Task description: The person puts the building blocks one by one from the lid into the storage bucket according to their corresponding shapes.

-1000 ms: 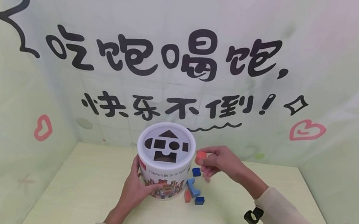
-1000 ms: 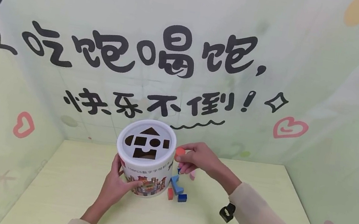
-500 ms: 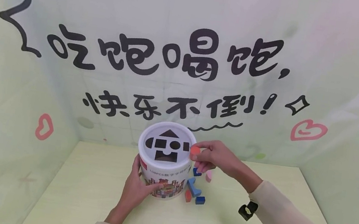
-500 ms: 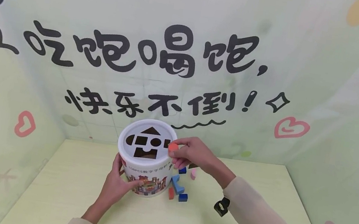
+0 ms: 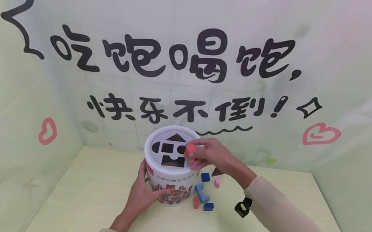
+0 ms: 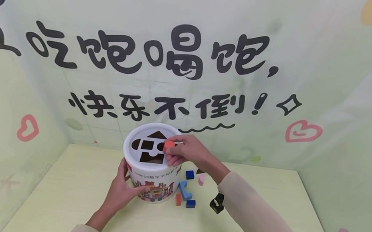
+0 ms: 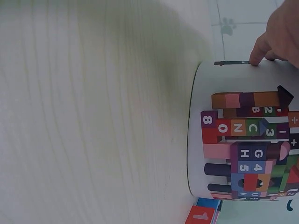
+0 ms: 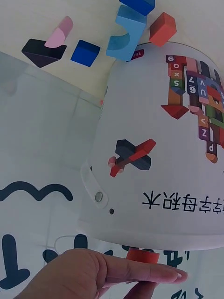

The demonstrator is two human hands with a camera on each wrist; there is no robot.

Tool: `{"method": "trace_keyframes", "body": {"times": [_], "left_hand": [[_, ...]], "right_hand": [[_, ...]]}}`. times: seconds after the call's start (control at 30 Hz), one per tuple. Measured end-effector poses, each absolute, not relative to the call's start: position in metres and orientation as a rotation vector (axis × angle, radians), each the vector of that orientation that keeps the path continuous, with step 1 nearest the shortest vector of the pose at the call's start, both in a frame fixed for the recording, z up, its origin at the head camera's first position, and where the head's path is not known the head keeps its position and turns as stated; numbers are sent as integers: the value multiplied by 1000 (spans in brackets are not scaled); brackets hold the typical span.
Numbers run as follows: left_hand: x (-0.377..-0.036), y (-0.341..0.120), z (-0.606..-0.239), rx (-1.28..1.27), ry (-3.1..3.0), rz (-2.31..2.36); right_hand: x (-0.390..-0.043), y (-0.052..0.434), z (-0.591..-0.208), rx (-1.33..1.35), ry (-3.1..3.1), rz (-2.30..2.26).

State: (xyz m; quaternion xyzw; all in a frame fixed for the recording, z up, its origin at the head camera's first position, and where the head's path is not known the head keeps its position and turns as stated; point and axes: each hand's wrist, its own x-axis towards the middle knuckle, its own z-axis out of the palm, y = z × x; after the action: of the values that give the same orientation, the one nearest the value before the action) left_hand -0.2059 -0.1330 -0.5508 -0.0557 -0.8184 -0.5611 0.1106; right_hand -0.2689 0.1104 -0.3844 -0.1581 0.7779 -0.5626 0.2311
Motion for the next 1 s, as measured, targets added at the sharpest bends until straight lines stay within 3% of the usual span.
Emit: {"method": "trace_keyframes", "body": {"times": [1.0], "left_hand": [[-205,-133,-548,-167,-2417,-1627]], "right_hand": [[-295,82,-384,-329,2144,-1465]]}}
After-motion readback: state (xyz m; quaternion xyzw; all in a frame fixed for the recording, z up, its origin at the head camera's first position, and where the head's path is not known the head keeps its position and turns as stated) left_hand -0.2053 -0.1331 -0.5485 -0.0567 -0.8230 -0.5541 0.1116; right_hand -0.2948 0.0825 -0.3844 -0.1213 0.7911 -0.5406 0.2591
